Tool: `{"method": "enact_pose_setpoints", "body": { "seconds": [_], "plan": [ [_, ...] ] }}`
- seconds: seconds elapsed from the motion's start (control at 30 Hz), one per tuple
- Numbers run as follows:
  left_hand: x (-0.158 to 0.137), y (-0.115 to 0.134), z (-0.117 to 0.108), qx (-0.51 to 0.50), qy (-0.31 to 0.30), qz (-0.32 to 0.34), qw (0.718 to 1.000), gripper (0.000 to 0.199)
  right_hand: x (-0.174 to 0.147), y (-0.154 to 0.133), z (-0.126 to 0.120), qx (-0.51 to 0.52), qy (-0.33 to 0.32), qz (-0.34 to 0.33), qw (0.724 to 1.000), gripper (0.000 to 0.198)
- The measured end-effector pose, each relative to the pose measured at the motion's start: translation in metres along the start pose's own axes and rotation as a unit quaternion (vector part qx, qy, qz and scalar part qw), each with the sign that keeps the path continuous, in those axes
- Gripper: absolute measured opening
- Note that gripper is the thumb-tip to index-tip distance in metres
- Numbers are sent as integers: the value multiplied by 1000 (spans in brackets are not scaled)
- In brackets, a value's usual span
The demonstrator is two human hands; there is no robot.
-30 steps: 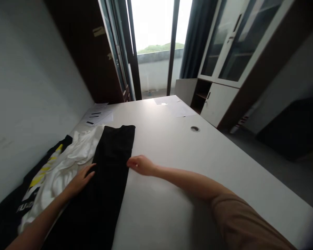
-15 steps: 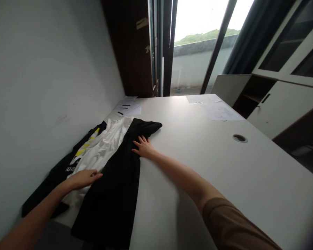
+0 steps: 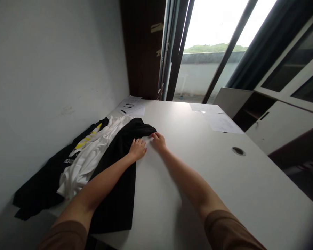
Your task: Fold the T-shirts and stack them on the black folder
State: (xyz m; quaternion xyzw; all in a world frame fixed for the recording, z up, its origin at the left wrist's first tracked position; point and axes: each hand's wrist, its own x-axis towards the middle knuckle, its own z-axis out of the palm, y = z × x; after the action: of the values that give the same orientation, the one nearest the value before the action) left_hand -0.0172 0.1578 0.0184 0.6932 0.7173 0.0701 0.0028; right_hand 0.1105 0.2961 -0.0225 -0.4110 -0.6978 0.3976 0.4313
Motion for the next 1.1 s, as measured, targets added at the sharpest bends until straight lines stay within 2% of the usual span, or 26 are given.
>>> {"method": "enact_pose_setpoints", "body": {
  "seconds": [0.07,0.13,0.23,0.33,0.43,0.53,0.63,0.67,0.7,0.73,0.77,0.83,0.9,1.0,1.03,1.1],
  "plan": [
    [34,-6,6,-19,-8,-21,1000,43,-13,14,-36,-22,-1,11,1000,34],
    [61,-20,4,-35,-23,-62,997,50,-34,23,-69,-37,-30,-1,999,34],
    [82,-62,-12,-46,-39,-147,987,58,-71,28,-107,-39,-78,-16,996,34],
    [85,-110,-36,-45,-43,-215,975,60,-96,24,-126,-36,-107,-20,993,32],
    [77,-130,-56,-43,-45,-208,976,57,-100,17,-125,-73,-123,-40,989,30],
    [53,-110,-61,-62,-71,-113,989,45,-96,12,-120,-117,-130,-69,982,30],
    [1,-72,-59,-112,-143,22,983,32,-94,12,-120,-112,-122,-66,984,30],
    [-22,-61,-60,-137,-179,78,971,30,-95,12,-121,-107,-120,-62,985,30],
    [-44,-53,-62,-180,-227,163,943,31,-95,13,-122,-105,-120,-58,986,30],
    [-65,-49,-65,-206,-265,211,918,33,-95,13,-123,-104,-120,-58,986,30],
    [-84,-49,-69,-214,-299,224,902,36,-96,13,-124,-106,-121,-59,985,30],
    [-111,-63,-79,-189,-362,185,894,44,-97,13,-124,-113,-121,-67,984,31],
    [-125,-92,-87,-135,-407,94,899,54,-99,13,-124,-122,-118,-73,983,31],
    [-131,-134,-99,-75,-429,-19,900,60,-100,14,-126,-143,-111,-77,981,30],
    [-130,-143,-103,-67,-429,-34,900,60,-98,15,-129,-159,-106,-87,978,30],
    [-127,-144,-112,-88,-428,-23,899,59,-94,18,-139,-211,-97,-118,966,29]
  ]
}}
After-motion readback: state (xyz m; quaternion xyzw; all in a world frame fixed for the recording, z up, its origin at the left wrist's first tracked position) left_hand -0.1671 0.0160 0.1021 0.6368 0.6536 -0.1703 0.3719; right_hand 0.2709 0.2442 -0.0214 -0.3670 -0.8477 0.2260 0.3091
